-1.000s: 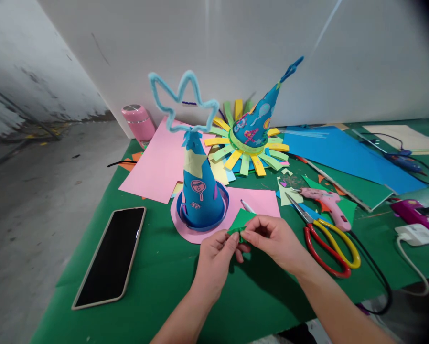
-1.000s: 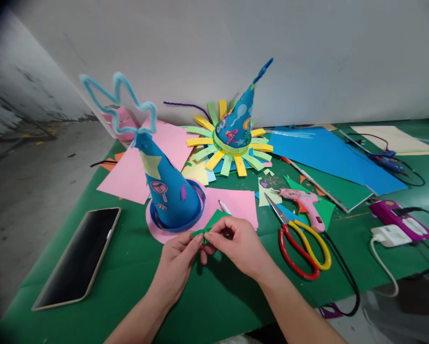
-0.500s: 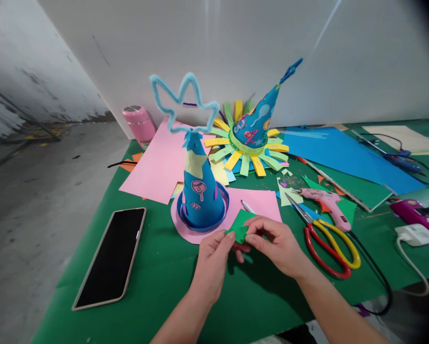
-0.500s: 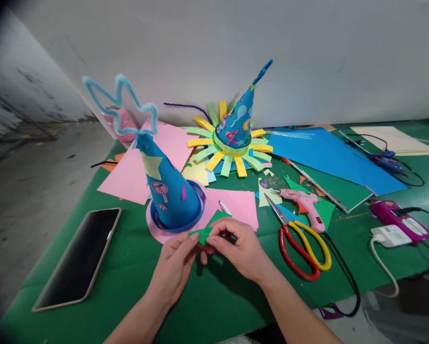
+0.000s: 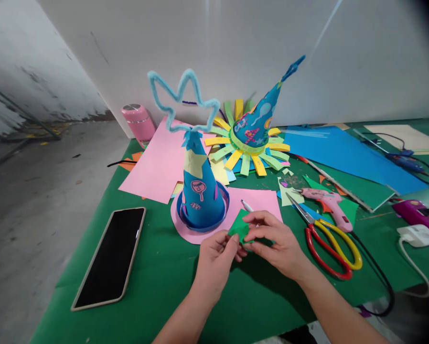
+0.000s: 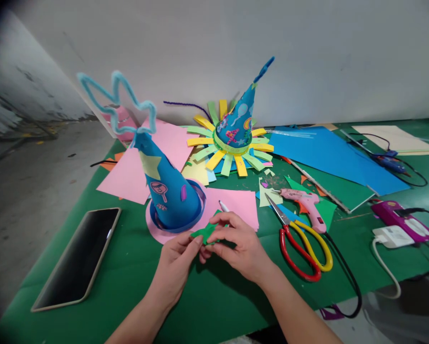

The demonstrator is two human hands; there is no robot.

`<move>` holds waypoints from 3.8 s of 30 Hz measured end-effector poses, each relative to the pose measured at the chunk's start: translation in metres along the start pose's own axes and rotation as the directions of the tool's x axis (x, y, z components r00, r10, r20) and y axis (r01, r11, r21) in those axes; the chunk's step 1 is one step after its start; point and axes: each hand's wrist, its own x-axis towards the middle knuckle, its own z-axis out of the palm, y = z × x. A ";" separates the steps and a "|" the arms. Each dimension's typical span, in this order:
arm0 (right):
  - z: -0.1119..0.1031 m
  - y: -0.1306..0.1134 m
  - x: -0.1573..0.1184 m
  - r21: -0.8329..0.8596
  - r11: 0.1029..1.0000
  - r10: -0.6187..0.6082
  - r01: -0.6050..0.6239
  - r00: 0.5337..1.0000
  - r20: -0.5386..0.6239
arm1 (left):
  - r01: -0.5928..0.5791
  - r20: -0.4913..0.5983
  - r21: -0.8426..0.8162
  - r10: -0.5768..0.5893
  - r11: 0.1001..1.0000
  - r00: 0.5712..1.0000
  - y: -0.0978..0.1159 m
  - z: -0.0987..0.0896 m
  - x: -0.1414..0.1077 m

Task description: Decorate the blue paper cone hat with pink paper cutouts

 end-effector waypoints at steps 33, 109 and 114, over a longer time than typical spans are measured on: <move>0.012 -0.008 0.002 0.515 0.735 0.512 -0.441 0.859 0.004 | -0.059 0.129 0.146 0.041 0.987 0.991 0.001 -0.002 0.000; 0.017 -0.003 0.009 0.666 0.558 0.580 -0.496 0.806 0.114 | 0.099 0.114 -0.106 -0.087 0.989 0.990 -0.010 -0.002 0.005; 0.017 -0.002 0.008 0.666 0.563 0.563 -0.489 0.817 0.124 | 0.105 0.116 -0.084 -0.095 0.991 0.989 -0.010 -0.002 0.006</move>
